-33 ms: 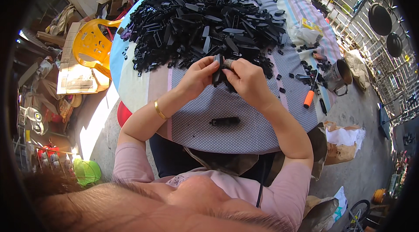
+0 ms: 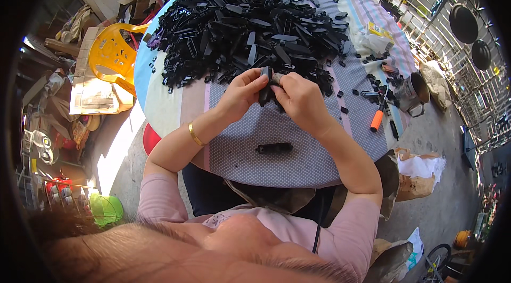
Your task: Assembling small black plastic components together at a round table.
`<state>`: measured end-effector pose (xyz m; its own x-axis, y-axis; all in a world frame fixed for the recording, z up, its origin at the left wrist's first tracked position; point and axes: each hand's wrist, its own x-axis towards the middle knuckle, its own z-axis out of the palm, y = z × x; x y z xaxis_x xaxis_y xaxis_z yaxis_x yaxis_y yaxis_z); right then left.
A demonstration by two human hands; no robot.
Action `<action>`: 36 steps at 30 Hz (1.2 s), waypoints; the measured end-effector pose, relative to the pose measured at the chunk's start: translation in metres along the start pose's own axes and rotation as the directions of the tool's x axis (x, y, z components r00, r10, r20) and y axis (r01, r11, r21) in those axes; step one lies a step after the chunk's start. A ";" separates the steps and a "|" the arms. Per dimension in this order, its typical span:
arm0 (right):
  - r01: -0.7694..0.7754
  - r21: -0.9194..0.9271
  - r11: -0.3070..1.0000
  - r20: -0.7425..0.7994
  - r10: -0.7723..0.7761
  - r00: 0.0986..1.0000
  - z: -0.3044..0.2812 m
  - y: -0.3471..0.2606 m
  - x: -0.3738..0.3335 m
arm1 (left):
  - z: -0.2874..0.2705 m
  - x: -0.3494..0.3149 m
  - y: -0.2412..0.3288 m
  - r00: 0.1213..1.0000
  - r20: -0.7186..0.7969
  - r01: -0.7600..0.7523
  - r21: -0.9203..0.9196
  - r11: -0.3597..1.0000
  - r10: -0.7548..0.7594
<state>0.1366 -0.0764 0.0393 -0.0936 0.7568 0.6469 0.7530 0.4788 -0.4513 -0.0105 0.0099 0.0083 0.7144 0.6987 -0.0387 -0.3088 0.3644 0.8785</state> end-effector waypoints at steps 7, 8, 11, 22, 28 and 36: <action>0.050 -0.033 0.998 0.050 -0.049 0.998 0.009 -0.005 -0.008 | 0.010 -0.010 0.008 0.980 -0.070 -0.133 0.465 0.875 0.186; 0.045 -0.096 0.994 0.063 -0.039 0.997 0.011 -0.004 -0.009 | 0.010 -0.009 0.005 0.980 -0.070 -0.132 0.465 0.875 0.185; 0.051 -0.203 0.978 0.164 -0.018 0.986 0.011 -0.006 -0.011 | 0.006 -0.007 -0.006 0.922 -0.004 -0.296 0.638 0.711 0.387; 0.075 -0.087 0.993 0.244 -0.052 0.968 0.013 -0.010 -0.012 | 0.009 -0.010 -0.008 0.891 -0.101 -0.297 0.606 0.738 0.442; -0.260 -0.060 0.964 0.217 0.267 0.939 -0.033 0.028 0.005 | 0.016 -0.018 0.007 0.981 0.185 -0.182 0.772 0.608 0.059; -0.352 -0.465 0.813 0.156 0.466 0.871 -0.056 0.090 -0.001 | 0.014 -0.022 0.005 0.780 0.618 -0.553 0.755 0.351 -0.098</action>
<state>0.2409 -0.0593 0.0329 0.1678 0.9519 0.2565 0.9475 -0.0839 -0.3086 -0.0187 -0.0122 0.0203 0.9756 0.1291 0.1775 -0.0297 -0.7237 0.6895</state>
